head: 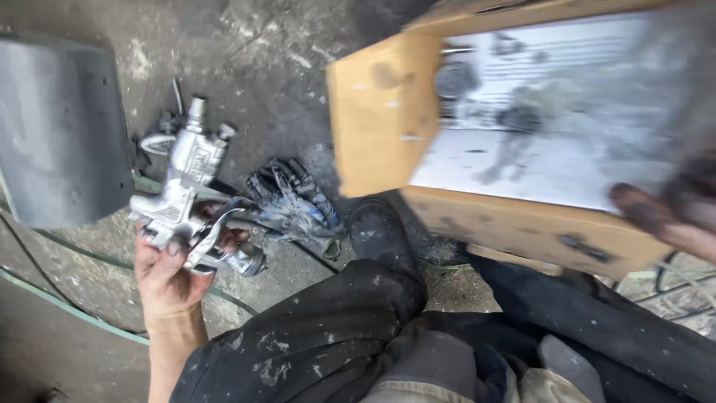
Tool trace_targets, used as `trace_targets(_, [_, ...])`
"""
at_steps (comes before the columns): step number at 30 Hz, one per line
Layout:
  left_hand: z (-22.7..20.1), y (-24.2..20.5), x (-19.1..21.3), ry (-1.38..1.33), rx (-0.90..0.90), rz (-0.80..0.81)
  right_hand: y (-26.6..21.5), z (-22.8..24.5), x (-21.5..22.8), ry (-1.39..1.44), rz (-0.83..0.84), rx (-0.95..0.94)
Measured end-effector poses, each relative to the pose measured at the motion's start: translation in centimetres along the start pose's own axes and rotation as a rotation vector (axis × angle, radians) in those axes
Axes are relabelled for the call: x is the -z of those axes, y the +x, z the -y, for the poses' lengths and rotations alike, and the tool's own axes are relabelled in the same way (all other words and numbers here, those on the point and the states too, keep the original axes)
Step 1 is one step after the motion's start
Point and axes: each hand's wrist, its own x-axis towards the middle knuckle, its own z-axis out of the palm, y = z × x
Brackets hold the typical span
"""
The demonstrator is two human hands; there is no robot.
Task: The person assembles a pneumatic tool by inserting a spring and pin, attaching a nozzle, and connecting an air hose. They use a screwdriver to secure internal components and a rag to wipe the nozzle before final assembly.
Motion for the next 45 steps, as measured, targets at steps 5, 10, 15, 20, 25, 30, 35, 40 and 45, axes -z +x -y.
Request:
trace_targets(5, [-0.7, -3.7, -0.1, -0.078, -0.071, 0.005, 25.0, -0.9, 13.4, 0.081, -0.325, 0.289])
trace_targets(10, [0.9, -5.4, -0.4, -0.207, -0.117, -0.041, 38.8, -1.4, 10.1, -0.259, -0.319, 0.327])
trace_targets(15, [4.1, -2.6, -0.4, -0.366, -0.139, -0.103, 42.7, -3.0, 9.7, 0.197, -0.093, 0.387])
trace_targets(20, [7.4, 1.5, 0.5, -0.43, -0.167, -0.112, 45.2, -3.2, 13.5, 0.073, -0.145, 0.168])
trace_targets(25, [7.3, 4.9, 0.2, -0.436, -0.162, -0.197, 54.0, 0.5, 16.4, -0.538, 0.189, 0.371])
trace_targets(30, [7.7, 5.6, 2.2, -0.444, -0.178, -0.185, 59.6, 0.9, 14.5, -0.255, 0.636, 0.485])
trace_targets(35, [8.0, 4.1, 3.3, -0.429, -0.196, -0.21, 59.3, 0.1, 11.9, -0.248, 0.951, 0.4])
trace_targets(40, [7.5, 3.9, 2.9, -0.352, -0.207, -0.312, 61.3, 2.7, 13.1, -0.393, 0.479, 0.471])
trace_targets(45, [7.3, 3.3, 2.4, -0.213, -0.22, -0.4, 62.9, 5.9, 6.5, 0.152, 0.228, 0.268])
